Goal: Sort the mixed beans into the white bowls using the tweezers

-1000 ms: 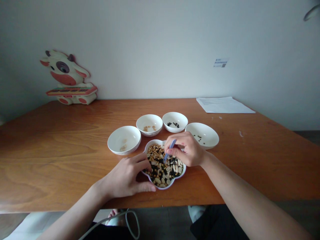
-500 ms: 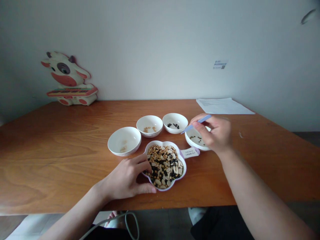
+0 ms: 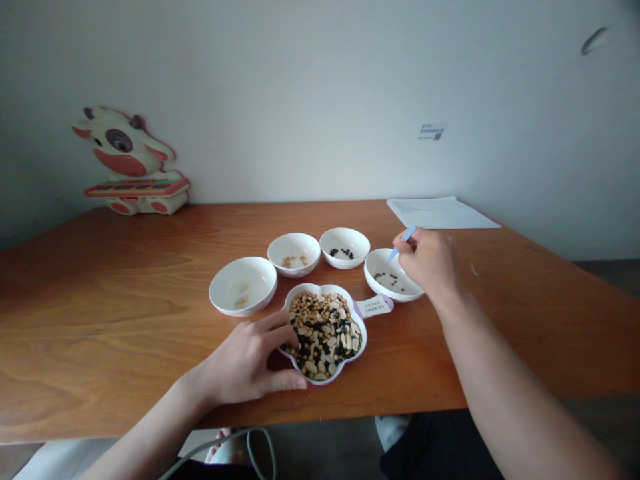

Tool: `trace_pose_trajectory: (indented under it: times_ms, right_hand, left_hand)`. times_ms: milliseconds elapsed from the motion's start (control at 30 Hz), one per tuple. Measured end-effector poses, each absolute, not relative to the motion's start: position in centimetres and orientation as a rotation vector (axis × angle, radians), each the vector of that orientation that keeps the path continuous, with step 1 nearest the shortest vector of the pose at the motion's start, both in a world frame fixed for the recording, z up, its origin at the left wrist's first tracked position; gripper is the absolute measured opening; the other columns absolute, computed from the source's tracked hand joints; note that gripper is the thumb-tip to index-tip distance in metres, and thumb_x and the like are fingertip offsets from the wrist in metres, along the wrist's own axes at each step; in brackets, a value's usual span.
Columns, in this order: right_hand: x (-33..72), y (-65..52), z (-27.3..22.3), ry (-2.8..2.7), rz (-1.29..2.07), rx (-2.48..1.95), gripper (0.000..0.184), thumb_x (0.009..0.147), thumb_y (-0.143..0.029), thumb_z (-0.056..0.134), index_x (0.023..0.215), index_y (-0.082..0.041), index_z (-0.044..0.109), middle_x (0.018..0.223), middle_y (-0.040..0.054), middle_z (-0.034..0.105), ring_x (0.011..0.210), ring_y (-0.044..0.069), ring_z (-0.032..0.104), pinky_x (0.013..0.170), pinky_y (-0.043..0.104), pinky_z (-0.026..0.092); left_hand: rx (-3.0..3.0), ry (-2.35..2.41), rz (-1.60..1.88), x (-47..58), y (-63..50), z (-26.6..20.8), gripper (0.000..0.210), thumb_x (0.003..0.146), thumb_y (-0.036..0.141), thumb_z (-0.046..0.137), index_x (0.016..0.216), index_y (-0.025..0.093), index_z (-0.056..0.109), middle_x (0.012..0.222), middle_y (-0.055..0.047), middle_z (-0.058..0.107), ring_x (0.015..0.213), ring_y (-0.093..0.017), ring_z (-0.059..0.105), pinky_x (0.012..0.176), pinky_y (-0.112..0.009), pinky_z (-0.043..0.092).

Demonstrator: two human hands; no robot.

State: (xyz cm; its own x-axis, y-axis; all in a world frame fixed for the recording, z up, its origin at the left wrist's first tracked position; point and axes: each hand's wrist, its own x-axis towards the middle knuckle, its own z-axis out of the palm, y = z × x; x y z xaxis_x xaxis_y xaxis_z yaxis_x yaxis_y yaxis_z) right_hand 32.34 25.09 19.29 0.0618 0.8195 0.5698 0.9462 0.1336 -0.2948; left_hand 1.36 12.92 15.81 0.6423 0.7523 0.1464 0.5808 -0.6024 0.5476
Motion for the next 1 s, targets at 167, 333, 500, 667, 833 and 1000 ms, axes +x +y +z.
trace_pose_trajectory:
  times_ms: [167,333,500,667,833,1000]
  right_hand:
    - [32.2,25.3,18.8,-1.822,-0.198,-1.725,0.012,0.078,-0.017,0.06,0.076,-0.017,0.071,0.071,0.0099,0.072,0.065,0.024,0.065,0.06,0.031,0.039]
    - [31.3,24.8,18.5,-1.759,-0.161,-1.47,0.014,0.082,-0.021,0.059,0.076,-0.016,0.071,0.068,0.0084,0.071,0.061,0.022,0.063,0.059,0.031,0.04]
    - [28.3,22.5,18.3,-1.91,0.398,-0.798,0.022,0.089,-0.032,0.059,0.079,-0.016,0.069,0.072,0.0055,0.071,0.061,0.016,0.062,0.056,0.026,0.044]
    - [25.7,20.8,17.8,-2.187,0.697,-0.437,0.017,0.088,-0.022,0.058,0.075,-0.014,0.067,0.069,0.005,0.069,0.06,0.013,0.059,0.057,0.025,0.044]
    - [25.5,20.7,17.6,-2.249,0.685,-0.419,0.016,0.087,-0.018,0.058,0.074,-0.014,0.065,0.07,0.0047,0.069,0.06,0.013,0.058,0.057,0.026,0.042]
    - [25.6,20.8,17.8,-2.236,0.721,-0.426,0.016,0.087,-0.018,0.059,0.074,-0.013,0.066,0.07,0.0048,0.069,0.06,0.013,0.059,0.057,0.025,0.042]
  left_hand:
    - [2.405,1.038,0.505,1.5,13.1,16.0,0.04,0.089,0.055,0.067,0.092,0.016,0.061,0.092,-0.004,0.056,0.077,-0.019,0.054,0.065,-0.029,0.041]
    - [2.401,1.041,0.5,1.4,13.0,16.0,0.038,0.089,0.053,0.068,0.092,0.016,0.061,0.093,-0.004,0.056,0.078,-0.019,0.054,0.065,-0.029,0.041]
    - [2.395,1.059,0.488,1.4,13.0,16.2,0.039,0.087,0.053,0.07,0.091,0.016,0.061,0.094,-0.005,0.057,0.08,-0.02,0.055,0.067,-0.03,0.042]
    - [2.389,1.064,0.485,1.4,13.0,16.2,0.038,0.088,0.053,0.069,0.091,0.016,0.061,0.095,-0.004,0.057,0.079,-0.019,0.056,0.066,-0.028,0.042]
    - [2.401,1.071,0.502,1.4,13.0,15.9,0.04,0.087,0.055,0.069,0.091,0.016,0.061,0.094,-0.004,0.057,0.078,-0.019,0.055,0.065,-0.028,0.041]
    - [2.4,1.054,0.52,1.4,12.9,16.1,0.039,0.087,0.054,0.069,0.091,0.016,0.061,0.094,-0.004,0.057,0.078,-0.018,0.055,0.065,-0.028,0.04]
